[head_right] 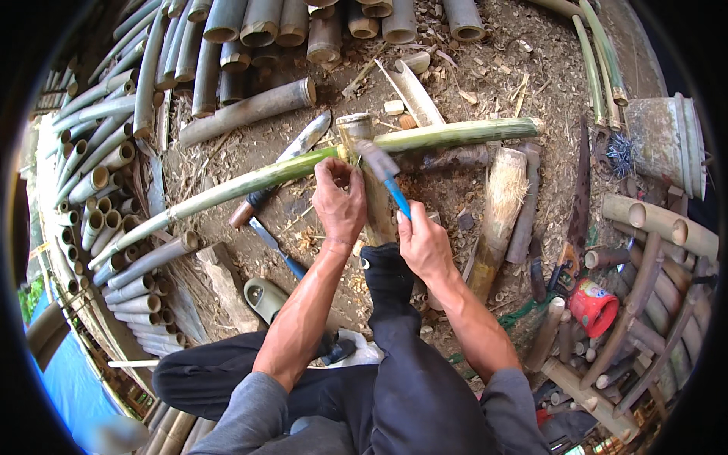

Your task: The person sits on the ground and assembles bamboo poles into a cross-shaped structure. They use a hammer to drive nails into the joints to secure the pieces together.

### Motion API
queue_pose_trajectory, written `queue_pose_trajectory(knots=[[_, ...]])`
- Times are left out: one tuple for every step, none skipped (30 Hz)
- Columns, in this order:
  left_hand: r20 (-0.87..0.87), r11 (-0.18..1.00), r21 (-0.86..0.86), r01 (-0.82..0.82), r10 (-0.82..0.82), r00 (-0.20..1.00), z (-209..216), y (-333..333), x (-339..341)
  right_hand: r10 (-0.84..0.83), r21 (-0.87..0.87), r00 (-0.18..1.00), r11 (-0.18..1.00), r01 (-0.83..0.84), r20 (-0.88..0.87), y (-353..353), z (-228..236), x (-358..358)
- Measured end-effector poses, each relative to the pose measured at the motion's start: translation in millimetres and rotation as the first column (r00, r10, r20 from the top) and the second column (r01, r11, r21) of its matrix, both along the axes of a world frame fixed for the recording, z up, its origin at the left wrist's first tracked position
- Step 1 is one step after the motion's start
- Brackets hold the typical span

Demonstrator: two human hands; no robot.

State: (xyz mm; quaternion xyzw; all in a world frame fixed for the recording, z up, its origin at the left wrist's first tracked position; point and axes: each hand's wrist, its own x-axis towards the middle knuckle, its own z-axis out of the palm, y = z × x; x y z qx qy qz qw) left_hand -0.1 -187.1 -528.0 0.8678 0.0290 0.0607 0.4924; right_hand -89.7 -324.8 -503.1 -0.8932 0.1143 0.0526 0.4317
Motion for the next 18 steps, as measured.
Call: queue_pose_trajectory(knots=[[-0.021,1.0,0.01,0.002,-0.002,1.0,3,2,-1,-0.062,0.057,0.994,0.997,0.057,0.093,4,6,-4],[-0.013,0.999,0.024,0.03,-0.03,0.999,4,4,2,-0.13,0.119,0.975,0.987,0.109,0.18,7,14,-7],[-0.006,0.998,0.038,0.059,-0.059,0.998,4,7,8,-0.177,0.245,0.968,0.961,0.131,0.178,5,20,-8],[0.003,0.994,0.047,0.096,-0.096,0.995,7,8,13,-0.228,0.312,0.939,0.939,0.143,0.257,5,23,-17],[0.024,0.989,0.099,0.109,-0.111,0.993,9,8,15,-0.237,0.33,0.933,0.933,0.141,0.271,1,26,-20],[0.053,0.989,0.141,0.054,-0.062,0.997,7,5,16,-0.246,0.348,0.927,0.927,0.139,0.285,-5,32,-20],[0.083,0.984,0.178,0.0,-0.015,0.996,9,-4,15,-0.247,0.356,0.931,0.924,0.142,0.27,-9,36,-19],[0.115,0.975,0.213,-0.056,0.032,0.993,12,-10,14,-0.268,0.402,0.941,0.9,0.169,0.206,-10,36,-22],[-0.038,0.988,0.133,-0.073,0.078,0.996,17,-13,7,-0.285,0.445,0.948,0.874,0.196,0.141,-11,34,-26],[-0.053,0.988,0.149,-0.046,0.054,0.997,20,-13,9,-0.295,0.489,0.952,0.844,0.221,0.079,-10,31,-28],[-0.068,0.986,0.165,-0.019,0.03,0.997,21,-12,11,-0.315,0.521,0.949,0.813,0.258,0.021,-8,27,-33],[-0.084,0.984,0.18,0.009,0.007,0.996,23,-12,15,-0.332,0.541,0.943,0.789,0.291,-0.023,-7,24,-36],[-0.076,0.968,0.248,0.031,-0.012,0.997,25,-10,21,-0.341,0.563,0.937,0.761,0.322,-0.075,-4,21,-41],[-0.184,0.965,0.247,0.084,-0.039,0.982,28,-8,28,-0.353,0.58,0.927,0.733,0.357,-0.125,-3,20,-44],[-0.29,0.961,0.24,0.138,-0.064,0.955,32,-2,37,-0.365,0.592,0.918,0.709,0.382,-0.156,0,21,-46],[-0.391,0.955,0.224,0.194,-0.094,0.916,35,5,44,-0.354,0.604,0.922,0.704,0.373,-0.155,0,22,-50],[-0.287,0.96,0.253,0.121,-0.045,0.957,27,18,49,-0.346,0.614,0.926,0.7,0.363,-0.152,0,21,-53],[-0.177,0.961,0.273,0.046,0.003,0.984,20,31,53,-0.338,0.625,0.929,0.696,0.354,-0.149,-1,21,-56]])
